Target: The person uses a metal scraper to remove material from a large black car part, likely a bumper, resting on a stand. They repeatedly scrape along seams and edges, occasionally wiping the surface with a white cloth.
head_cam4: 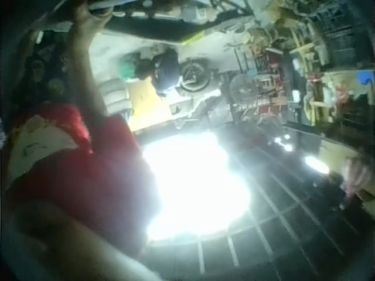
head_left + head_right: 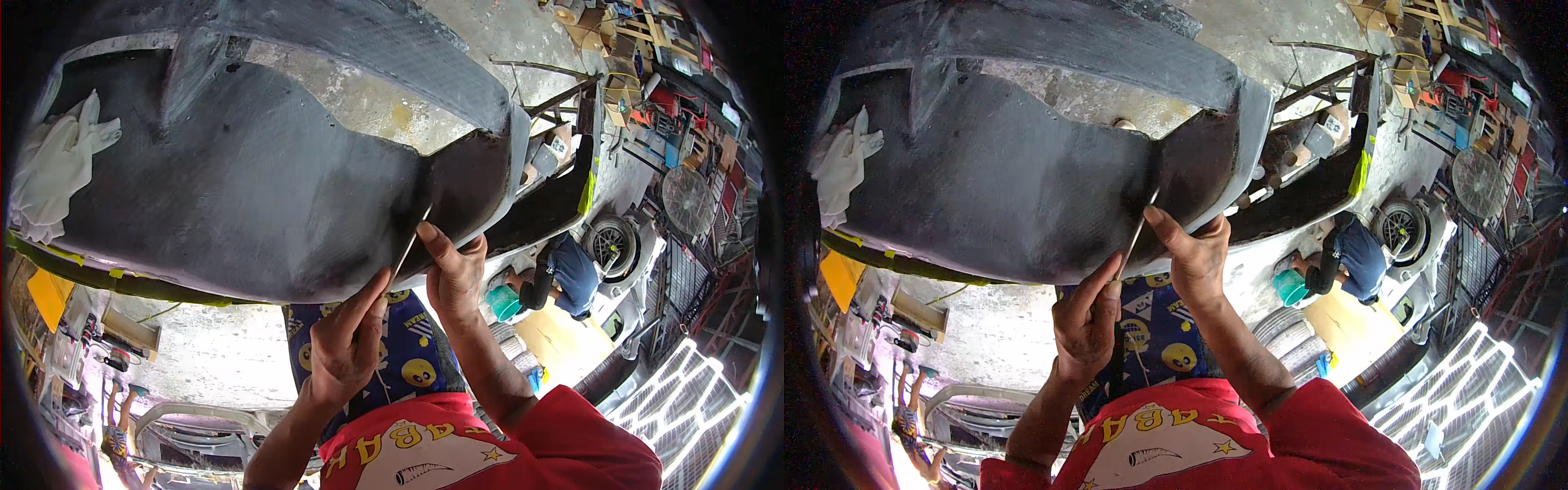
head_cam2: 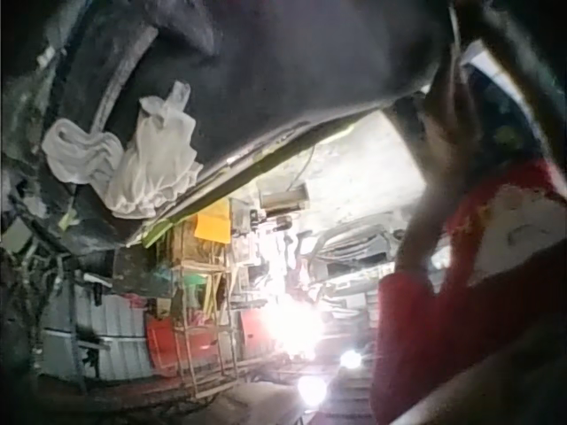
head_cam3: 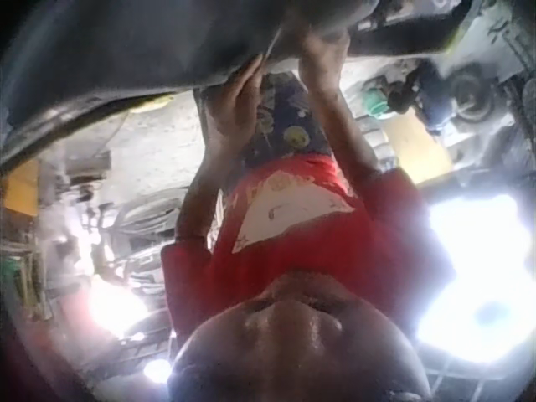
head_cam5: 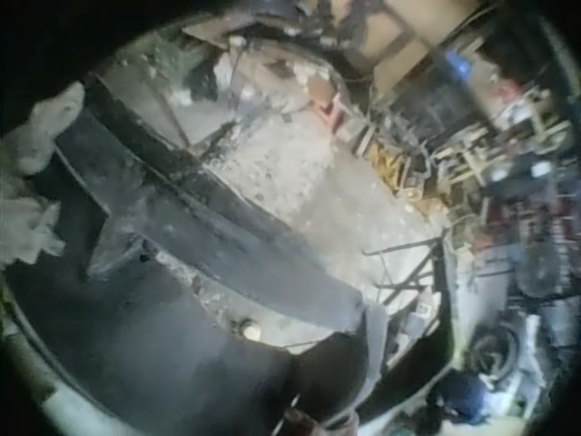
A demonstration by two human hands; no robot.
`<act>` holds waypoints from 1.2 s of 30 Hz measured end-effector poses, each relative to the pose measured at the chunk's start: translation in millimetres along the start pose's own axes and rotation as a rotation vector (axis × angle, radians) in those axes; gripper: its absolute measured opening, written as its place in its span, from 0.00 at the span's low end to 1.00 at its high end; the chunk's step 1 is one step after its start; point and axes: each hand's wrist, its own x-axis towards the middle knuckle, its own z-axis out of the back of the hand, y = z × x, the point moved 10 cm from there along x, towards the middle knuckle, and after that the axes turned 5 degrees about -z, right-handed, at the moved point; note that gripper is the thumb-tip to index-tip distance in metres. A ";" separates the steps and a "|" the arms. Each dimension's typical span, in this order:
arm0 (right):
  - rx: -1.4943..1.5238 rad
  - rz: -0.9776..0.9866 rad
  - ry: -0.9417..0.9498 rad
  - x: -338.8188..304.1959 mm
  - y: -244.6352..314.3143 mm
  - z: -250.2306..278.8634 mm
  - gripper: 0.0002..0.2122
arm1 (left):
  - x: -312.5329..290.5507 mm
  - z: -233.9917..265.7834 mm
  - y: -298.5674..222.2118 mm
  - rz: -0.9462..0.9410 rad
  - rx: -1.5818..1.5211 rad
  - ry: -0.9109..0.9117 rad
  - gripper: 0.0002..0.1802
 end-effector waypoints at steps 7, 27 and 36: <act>-0.019 0.022 -0.008 0.0 -1.6 4.0 0.17 | 9.3 6.1 -16.9 -0.142 0.127 0.063 0.20; 0.022 0.036 -0.003 -0.6 0.4 0.2 0.15 | 22.4 15.1 -39.7 -0.022 0.199 0.161 0.20; 0.065 0.041 -0.002 -0.8 0.1 -0.5 0.15 | 20.7 16.0 -43.0 -0.020 0.214 0.177 0.22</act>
